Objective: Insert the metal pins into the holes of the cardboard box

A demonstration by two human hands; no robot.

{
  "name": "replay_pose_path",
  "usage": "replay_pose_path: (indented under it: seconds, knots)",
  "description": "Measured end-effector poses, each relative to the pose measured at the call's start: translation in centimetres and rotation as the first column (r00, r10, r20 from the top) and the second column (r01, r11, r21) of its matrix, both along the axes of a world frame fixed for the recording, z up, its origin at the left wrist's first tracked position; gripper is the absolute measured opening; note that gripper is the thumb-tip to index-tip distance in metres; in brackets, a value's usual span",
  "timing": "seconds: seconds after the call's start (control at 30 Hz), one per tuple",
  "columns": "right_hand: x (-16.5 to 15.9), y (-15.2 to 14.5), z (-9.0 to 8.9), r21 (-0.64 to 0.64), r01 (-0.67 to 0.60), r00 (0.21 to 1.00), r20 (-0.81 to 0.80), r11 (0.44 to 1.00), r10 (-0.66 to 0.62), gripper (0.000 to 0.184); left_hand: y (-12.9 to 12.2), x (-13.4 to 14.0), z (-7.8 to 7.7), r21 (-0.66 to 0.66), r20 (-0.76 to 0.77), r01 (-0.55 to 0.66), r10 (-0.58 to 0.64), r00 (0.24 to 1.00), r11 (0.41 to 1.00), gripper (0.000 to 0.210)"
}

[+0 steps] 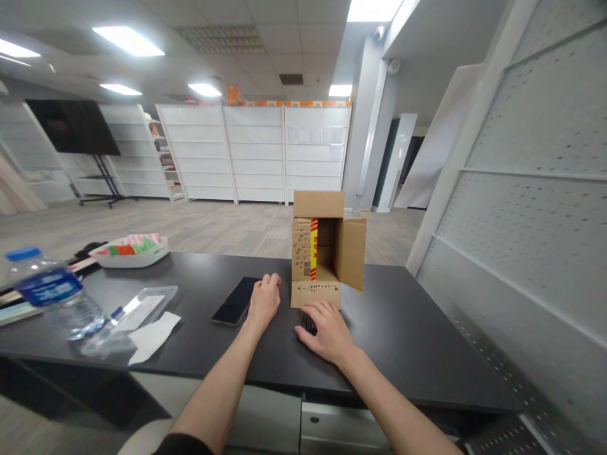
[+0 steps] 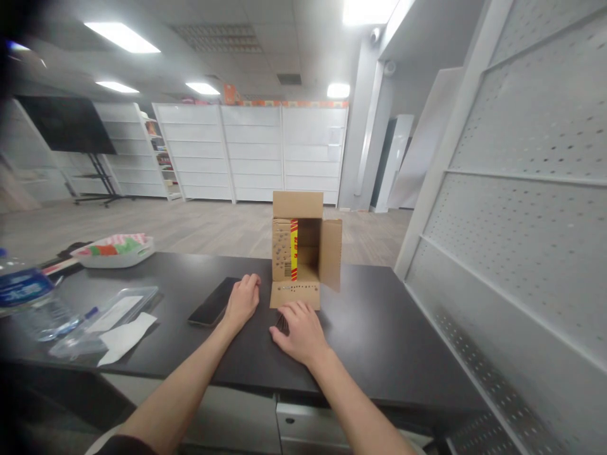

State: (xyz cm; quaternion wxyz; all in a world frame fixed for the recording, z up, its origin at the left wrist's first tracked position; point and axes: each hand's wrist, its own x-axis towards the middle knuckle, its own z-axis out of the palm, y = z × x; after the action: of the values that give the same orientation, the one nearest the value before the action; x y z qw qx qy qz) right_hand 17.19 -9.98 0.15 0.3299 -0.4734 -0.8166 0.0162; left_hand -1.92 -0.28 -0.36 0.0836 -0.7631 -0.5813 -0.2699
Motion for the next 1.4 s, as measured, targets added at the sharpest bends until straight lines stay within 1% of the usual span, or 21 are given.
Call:
replay_pose_path:
  seconds: [0.1,0.2,0.43,0.6,0.77,0.9,1.07,1.4]
  knots:
    - [-0.03,0.04,0.18,-0.051,0.01,0.999,0.048,0.999,-0.007,0.032,-0.05,0.04,0.08,-0.006,0.005,-0.002,0.002,1.0,1.0,0.024]
    - [-0.01,0.01,0.14,-0.083,0.016,0.998,0.062,0.996,-0.011,0.032,-0.09,0.04,0.05,-0.015,0.009,0.005,-0.005,1.0,1.0,0.025]
    - [-0.22,0.05,0.16,-0.102,0.02,0.997,0.082,0.995,-0.012,0.025,-0.1,0.03,-0.17,-0.003,-0.005,0.033,-0.033,0.999,0.999,0.025]
    - [-0.25,0.01,0.29,-0.095,0.033,0.992,0.124,0.995,-0.021,0.021,-0.45,0.07,-0.01,-0.012,-0.009,0.039,-0.04,0.999,0.999,0.025]
    - [-0.14,-0.13,0.12,-0.098,0.029,0.995,0.1,0.995,-0.019,0.019,-0.73,0.1,0.08,-0.02,-0.004,0.042,-0.042,0.999,0.999,0.025]
    - [-0.14,-0.08,-0.02,-0.107,0.023,0.997,0.072,0.994,-0.015,0.017,-0.49,0.07,-0.2,-0.018,-0.005,0.049,-0.049,0.999,0.999,0.024]
    - [-0.15,0.2,-0.29,-0.109,0.009,0.997,0.075,0.994,-0.001,0.019,-0.31,0.1,-0.32,-0.03,-0.014,0.051,-0.052,0.999,0.998,0.024]
    - [-0.34,0.37,-0.26,-0.051,-0.009,0.994,0.107,0.999,0.015,0.014,-0.52,0.22,0.02,-0.046,-0.017,0.039,-0.039,0.999,0.998,0.024]
